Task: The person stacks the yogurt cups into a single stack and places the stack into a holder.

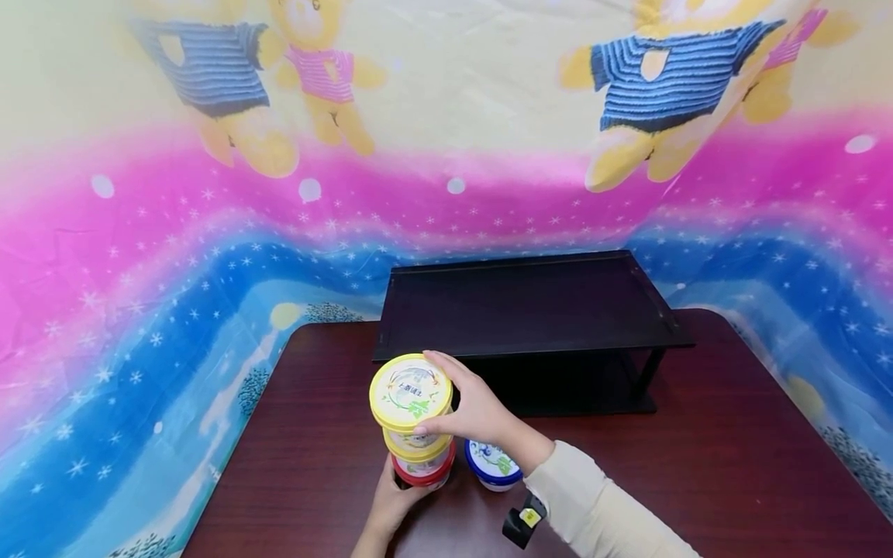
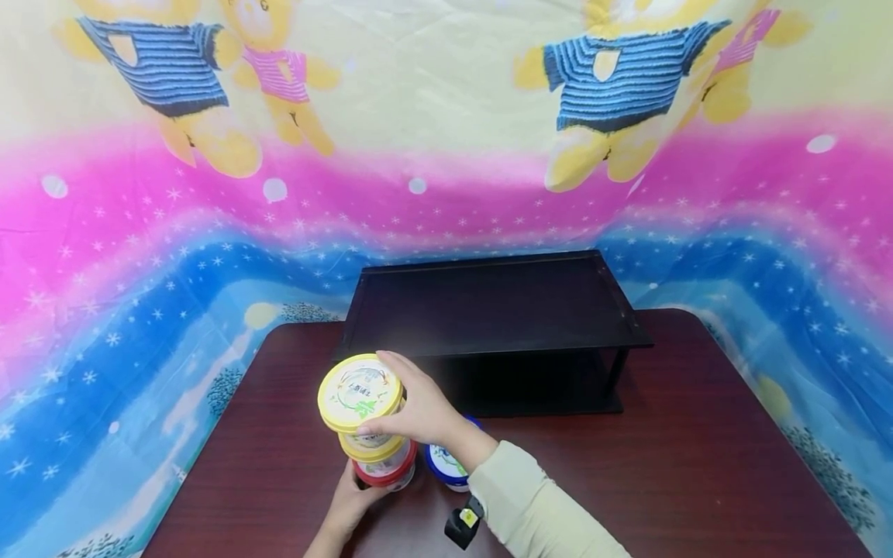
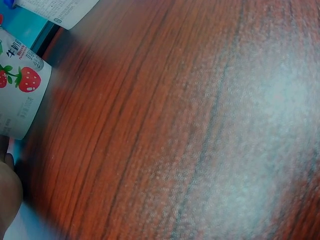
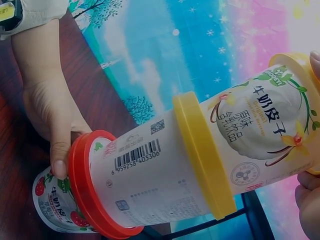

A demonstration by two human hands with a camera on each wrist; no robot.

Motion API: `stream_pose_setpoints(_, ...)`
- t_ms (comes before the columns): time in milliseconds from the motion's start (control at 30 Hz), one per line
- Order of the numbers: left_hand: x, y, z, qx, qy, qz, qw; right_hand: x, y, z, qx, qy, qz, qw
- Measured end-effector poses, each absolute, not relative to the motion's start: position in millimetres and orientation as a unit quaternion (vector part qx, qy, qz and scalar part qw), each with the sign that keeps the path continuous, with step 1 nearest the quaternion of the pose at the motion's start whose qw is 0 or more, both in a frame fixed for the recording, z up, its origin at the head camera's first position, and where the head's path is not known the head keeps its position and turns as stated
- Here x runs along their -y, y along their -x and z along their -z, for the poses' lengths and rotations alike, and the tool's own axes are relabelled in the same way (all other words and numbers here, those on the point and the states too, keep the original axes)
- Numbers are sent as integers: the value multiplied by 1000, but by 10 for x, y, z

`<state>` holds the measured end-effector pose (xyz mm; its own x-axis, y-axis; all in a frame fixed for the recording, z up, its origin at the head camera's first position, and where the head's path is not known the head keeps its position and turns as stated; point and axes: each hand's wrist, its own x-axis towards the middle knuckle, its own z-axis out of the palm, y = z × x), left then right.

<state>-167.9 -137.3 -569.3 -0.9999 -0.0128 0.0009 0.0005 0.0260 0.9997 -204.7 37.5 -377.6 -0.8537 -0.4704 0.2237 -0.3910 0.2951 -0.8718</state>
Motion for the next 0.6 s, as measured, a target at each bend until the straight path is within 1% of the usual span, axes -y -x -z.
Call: stream_pose_setpoints(600,1374,1677,5685,719,0,695,5,-386,2018,3753,-792,276,543,40)
